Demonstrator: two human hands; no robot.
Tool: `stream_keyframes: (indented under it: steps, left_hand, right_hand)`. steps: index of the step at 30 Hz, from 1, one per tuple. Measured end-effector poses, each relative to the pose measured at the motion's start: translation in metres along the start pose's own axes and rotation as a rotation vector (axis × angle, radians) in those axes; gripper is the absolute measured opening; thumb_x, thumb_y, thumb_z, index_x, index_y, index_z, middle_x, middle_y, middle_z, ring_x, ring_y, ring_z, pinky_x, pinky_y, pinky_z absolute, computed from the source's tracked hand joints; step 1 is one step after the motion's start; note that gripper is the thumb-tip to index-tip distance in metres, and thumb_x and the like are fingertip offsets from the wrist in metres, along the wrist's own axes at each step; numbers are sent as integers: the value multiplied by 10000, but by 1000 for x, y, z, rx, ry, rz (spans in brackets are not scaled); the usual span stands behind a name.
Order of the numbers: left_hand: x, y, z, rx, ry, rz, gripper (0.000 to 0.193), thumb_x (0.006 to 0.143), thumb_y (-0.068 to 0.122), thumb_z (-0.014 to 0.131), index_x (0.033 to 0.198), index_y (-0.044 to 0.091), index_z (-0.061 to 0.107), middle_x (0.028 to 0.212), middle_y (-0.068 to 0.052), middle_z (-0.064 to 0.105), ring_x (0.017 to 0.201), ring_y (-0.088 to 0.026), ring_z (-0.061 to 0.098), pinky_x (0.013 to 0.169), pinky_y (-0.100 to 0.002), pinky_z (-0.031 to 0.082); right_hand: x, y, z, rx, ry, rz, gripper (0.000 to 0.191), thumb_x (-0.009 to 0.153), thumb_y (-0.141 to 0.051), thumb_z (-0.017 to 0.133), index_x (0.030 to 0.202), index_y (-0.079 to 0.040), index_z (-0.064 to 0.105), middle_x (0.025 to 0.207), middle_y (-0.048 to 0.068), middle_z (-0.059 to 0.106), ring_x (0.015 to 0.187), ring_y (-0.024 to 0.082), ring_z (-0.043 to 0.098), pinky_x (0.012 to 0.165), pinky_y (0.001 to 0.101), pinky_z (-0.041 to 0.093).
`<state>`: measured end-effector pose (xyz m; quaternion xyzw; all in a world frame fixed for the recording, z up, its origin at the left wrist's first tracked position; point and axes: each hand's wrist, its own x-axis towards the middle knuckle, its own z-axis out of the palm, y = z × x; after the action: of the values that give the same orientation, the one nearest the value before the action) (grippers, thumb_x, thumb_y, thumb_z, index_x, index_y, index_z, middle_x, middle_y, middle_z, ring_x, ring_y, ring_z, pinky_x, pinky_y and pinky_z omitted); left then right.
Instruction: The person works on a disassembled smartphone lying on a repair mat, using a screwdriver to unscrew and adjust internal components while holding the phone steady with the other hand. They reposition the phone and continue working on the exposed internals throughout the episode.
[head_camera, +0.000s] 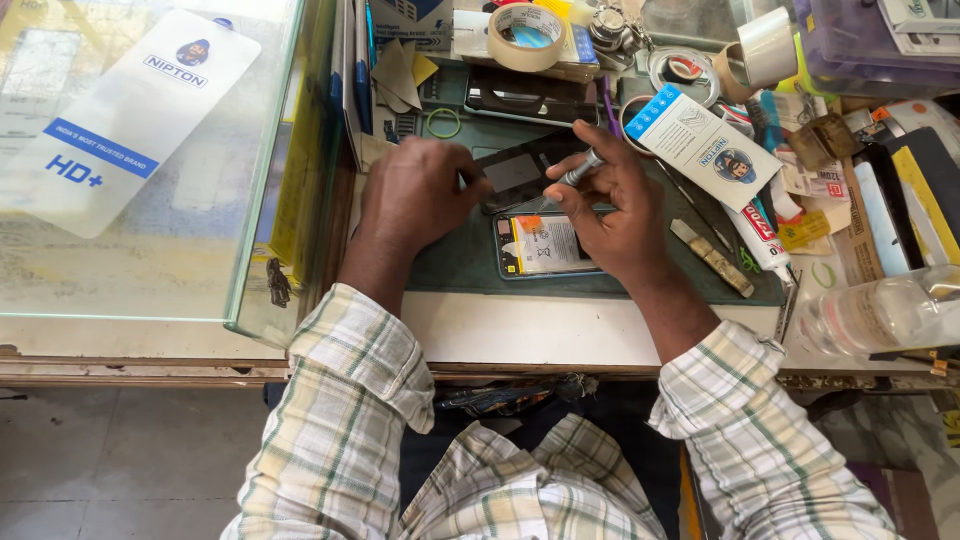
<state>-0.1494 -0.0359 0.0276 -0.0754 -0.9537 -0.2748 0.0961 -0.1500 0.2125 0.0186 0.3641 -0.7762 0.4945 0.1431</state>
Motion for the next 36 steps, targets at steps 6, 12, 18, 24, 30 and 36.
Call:
stream_keyframes:
  steps: [6, 12, 18, 24, 30, 36]
  left_hand:
    - [2, -7, 1, -100, 254, -48, 140, 866, 284, 833, 864, 152, 789, 791, -46, 756, 694, -213, 734, 657, -396, 581]
    - [-1, -2, 2, -54, 61, -19, 121, 808, 260, 854, 879, 175, 807, 765, -44, 757, 711, -225, 738, 700, -412, 581]
    - [-3, 3, 0, -87, -108, 26, 179, 763, 286, 880, 899, 183, 826, 819, -29, 786, 761, -220, 753, 725, -405, 591]
    - [-1, 2, -1, -67, -137, 19, 188, 757, 301, 889, 880, 172, 828, 806, -45, 781, 753, -229, 751, 724, -412, 592]
    - [0, 5, -1, -46, -149, 8, 178, 759, 300, 886, 876, 178, 828, 806, -42, 784, 744, -221, 754, 726, -411, 595]
    - [-1, 6, -1, -17, -162, 4, 178, 764, 310, 885, 880, 188, 828, 808, -42, 780, 738, -226, 748, 732, -418, 594]
  right_hand:
    - [3, 1, -9, -54, 48, -31, 596, 1087, -17, 709, 1577, -51, 371, 1152, 130, 737, 1028, 162, 756, 857, 271, 642]
    - [-1, 1, 3, -2, 17, -49, 594, 1061, 9, 720, 1557, -47, 397, 1147, 148, 733, 1088, 193, 751, 933, 293, 647]
    - [2, 1, 17, 50, -31, -54, 567, 1054, 30, 709, 1533, -51, 416, 1178, 149, 711, 1148, 200, 740, 977, 312, 650]
    - [6, 3, 21, -19, -55, -49, 565, 1042, 14, 720, 1518, -60, 424, 1164, 134, 714, 1121, 182, 756, 946, 300, 663]
    - [7, 3, 20, -52, -62, -55, 567, 1035, 0, 732, 1511, -81, 435, 1168, 135, 716, 1119, 187, 759, 912, 308, 682]
    - [7, 3, 21, -65, -45, -66, 558, 1008, -22, 776, 1477, -96, 484, 1147, 128, 724, 1050, 177, 771, 853, 299, 690]
